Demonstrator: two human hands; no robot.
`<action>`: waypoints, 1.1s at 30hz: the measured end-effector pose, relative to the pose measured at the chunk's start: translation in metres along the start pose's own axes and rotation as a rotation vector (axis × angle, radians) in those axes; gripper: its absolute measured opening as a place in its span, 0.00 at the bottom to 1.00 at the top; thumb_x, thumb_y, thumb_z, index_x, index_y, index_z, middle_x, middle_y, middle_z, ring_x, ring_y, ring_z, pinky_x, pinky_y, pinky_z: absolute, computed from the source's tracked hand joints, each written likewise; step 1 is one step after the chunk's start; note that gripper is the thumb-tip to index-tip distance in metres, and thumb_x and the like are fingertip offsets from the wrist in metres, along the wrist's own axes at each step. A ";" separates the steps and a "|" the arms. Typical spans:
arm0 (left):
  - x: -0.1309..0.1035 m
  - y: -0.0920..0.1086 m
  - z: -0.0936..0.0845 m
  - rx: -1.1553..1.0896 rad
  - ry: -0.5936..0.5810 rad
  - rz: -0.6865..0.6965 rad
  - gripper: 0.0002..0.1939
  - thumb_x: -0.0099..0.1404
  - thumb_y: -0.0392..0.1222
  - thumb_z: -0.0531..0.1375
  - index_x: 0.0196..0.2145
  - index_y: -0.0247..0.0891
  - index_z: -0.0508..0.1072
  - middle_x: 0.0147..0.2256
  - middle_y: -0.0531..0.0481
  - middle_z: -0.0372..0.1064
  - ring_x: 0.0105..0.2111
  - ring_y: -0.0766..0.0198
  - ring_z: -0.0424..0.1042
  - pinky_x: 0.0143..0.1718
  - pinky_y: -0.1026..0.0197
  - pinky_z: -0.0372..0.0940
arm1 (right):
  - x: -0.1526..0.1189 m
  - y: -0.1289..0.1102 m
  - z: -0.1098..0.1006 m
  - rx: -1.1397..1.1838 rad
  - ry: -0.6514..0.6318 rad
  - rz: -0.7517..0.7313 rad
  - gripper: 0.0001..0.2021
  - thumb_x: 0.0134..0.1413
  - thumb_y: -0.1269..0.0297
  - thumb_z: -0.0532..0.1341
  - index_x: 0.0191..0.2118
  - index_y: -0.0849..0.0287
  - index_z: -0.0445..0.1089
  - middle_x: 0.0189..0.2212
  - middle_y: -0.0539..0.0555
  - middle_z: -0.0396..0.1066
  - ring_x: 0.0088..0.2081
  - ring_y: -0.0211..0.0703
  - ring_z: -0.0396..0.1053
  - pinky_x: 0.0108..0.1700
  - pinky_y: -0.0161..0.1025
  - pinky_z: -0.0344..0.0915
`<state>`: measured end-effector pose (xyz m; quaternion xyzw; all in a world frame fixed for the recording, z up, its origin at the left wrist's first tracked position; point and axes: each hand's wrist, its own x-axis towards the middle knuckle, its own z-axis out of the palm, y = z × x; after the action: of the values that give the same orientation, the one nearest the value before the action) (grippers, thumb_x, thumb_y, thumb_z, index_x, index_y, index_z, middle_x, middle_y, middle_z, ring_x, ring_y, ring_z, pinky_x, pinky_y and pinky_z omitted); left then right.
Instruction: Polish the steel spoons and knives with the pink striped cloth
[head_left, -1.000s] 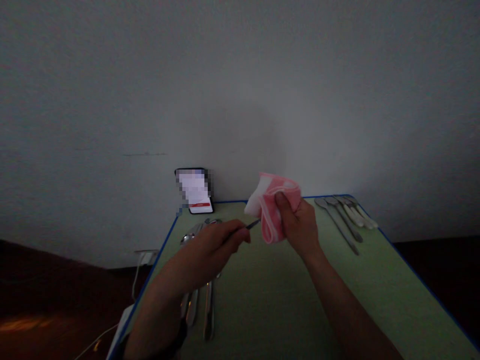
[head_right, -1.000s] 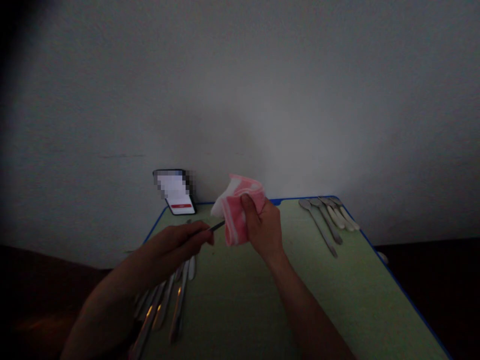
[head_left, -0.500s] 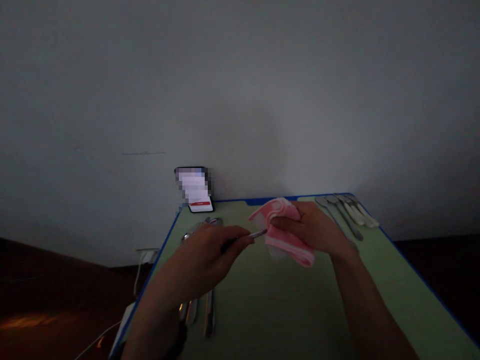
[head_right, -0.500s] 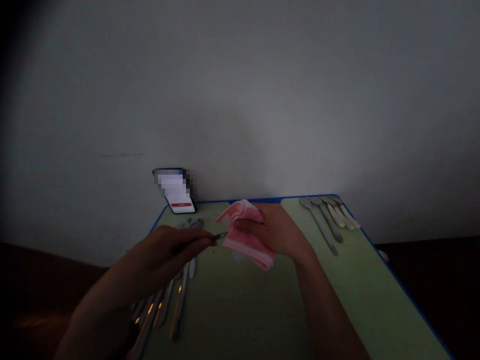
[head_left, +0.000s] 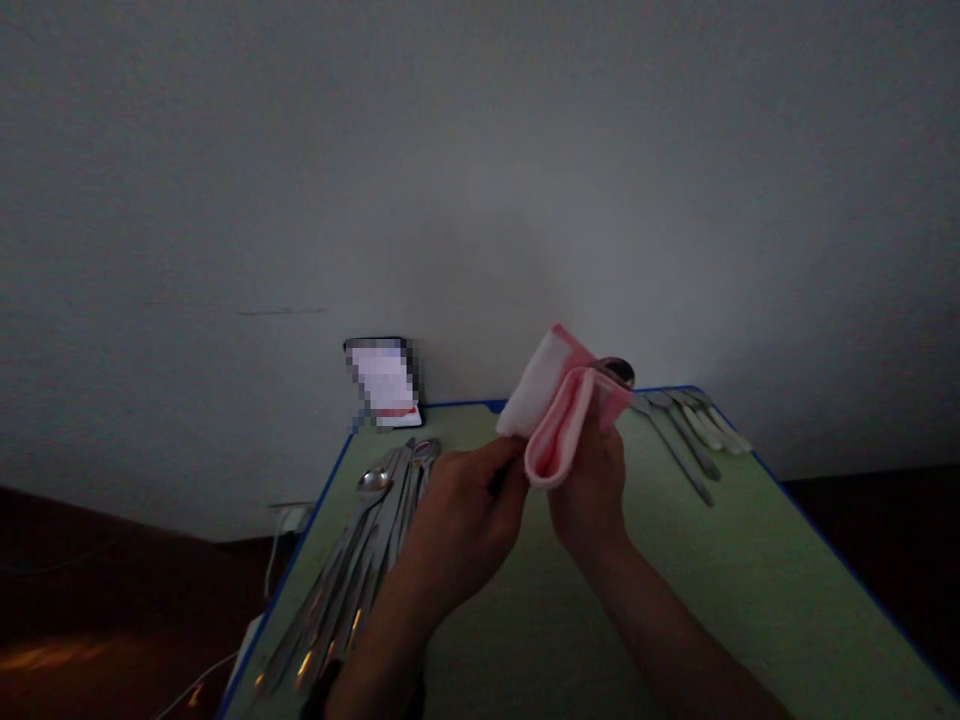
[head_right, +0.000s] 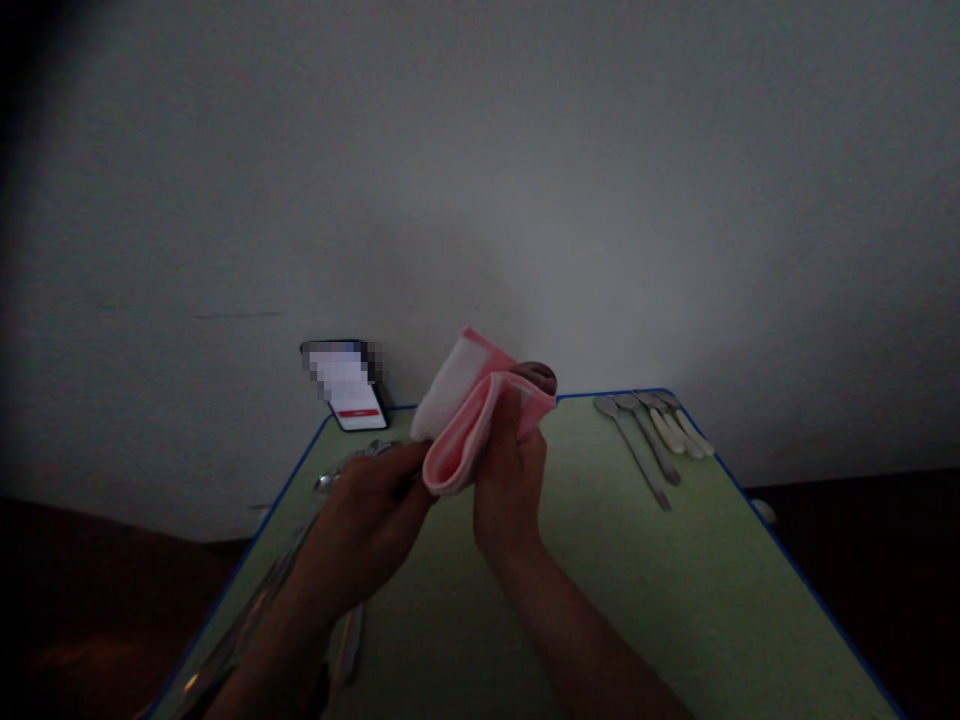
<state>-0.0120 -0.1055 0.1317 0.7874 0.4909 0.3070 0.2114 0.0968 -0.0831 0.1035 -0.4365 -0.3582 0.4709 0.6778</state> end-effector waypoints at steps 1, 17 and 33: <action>0.001 -0.001 0.001 0.023 0.002 0.002 0.13 0.65 0.38 0.49 0.32 0.34 0.72 0.23 0.53 0.68 0.21 0.69 0.65 0.24 0.66 0.53 | 0.002 0.002 0.000 0.024 -0.026 0.019 0.19 0.55 0.48 0.50 0.22 0.57 0.55 0.17 0.46 0.53 0.18 0.32 0.51 0.19 0.31 0.53; -0.010 -0.016 -0.040 0.205 -0.215 -0.015 0.16 0.66 0.48 0.49 0.36 0.40 0.74 0.23 0.53 0.69 0.23 0.68 0.65 0.24 0.67 0.56 | 0.040 -0.033 -0.052 -0.870 -0.502 -0.390 0.17 0.56 0.53 0.52 0.29 0.60 0.71 0.21 0.48 0.68 0.21 0.34 0.59 0.24 0.31 0.52; -0.014 -0.018 -0.036 0.156 -0.485 0.034 0.17 0.64 0.48 0.51 0.28 0.41 0.76 0.18 0.54 0.67 0.20 0.69 0.64 0.25 0.67 0.56 | 0.025 -0.047 -0.056 -0.985 -1.417 0.006 0.11 0.50 0.57 0.59 0.29 0.59 0.73 0.18 0.46 0.66 0.20 0.32 0.61 0.21 0.28 0.50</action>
<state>-0.0531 -0.1094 0.1417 0.8601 0.4348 0.0737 0.2565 0.1696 -0.0816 0.1287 -0.2851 -0.8587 0.4250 0.0266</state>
